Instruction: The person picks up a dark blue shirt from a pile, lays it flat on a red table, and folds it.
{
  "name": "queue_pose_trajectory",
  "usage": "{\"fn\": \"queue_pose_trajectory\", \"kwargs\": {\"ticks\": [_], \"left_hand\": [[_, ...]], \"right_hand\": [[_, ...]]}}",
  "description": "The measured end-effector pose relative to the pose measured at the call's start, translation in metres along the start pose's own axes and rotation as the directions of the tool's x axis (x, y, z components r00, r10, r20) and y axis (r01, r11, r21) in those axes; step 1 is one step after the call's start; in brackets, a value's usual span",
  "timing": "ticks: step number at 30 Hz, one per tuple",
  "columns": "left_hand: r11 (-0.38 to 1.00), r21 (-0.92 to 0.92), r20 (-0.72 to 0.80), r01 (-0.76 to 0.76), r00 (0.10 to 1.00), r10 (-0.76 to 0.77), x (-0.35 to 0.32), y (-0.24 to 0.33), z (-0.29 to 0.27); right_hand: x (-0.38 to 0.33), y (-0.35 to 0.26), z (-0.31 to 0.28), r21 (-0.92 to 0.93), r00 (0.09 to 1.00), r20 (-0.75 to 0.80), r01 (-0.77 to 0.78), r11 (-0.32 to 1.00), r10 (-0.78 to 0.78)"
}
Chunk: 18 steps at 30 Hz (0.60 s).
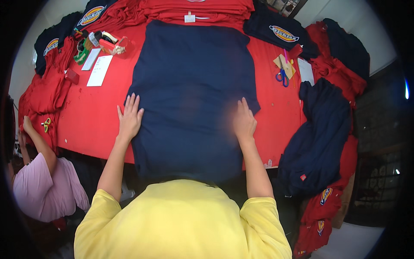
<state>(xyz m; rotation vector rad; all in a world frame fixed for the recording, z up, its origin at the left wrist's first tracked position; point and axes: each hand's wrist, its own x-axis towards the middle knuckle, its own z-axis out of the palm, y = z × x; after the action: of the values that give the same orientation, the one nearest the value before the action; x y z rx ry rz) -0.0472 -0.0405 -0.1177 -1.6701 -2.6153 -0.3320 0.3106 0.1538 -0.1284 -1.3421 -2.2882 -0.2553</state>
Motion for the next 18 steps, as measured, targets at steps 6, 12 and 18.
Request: {"fn": "queue_pose_trajectory", "kwargs": {"ticks": [6,12,18], "left_hand": [[0.996,-0.057,-0.128,-0.061,0.99,0.053,-0.002,-0.009,0.012],[0.993,-0.082,-0.139,-0.087,0.987,0.075,-0.012,-0.006,0.005],[0.964,-0.185,-0.321,-0.193,0.939,0.126,-0.011,-0.007,0.002]], "right_hand": [[0.0,0.004,0.007,-0.033,0.997,-0.066,0.032,0.999,-0.034],[-0.003,0.003,0.004,0.024,0.997,-0.062,0.052,0.998,-0.05],[0.005,0.013,-0.007,0.446,0.992,-0.12,0.029,0.895,0.028]]}}
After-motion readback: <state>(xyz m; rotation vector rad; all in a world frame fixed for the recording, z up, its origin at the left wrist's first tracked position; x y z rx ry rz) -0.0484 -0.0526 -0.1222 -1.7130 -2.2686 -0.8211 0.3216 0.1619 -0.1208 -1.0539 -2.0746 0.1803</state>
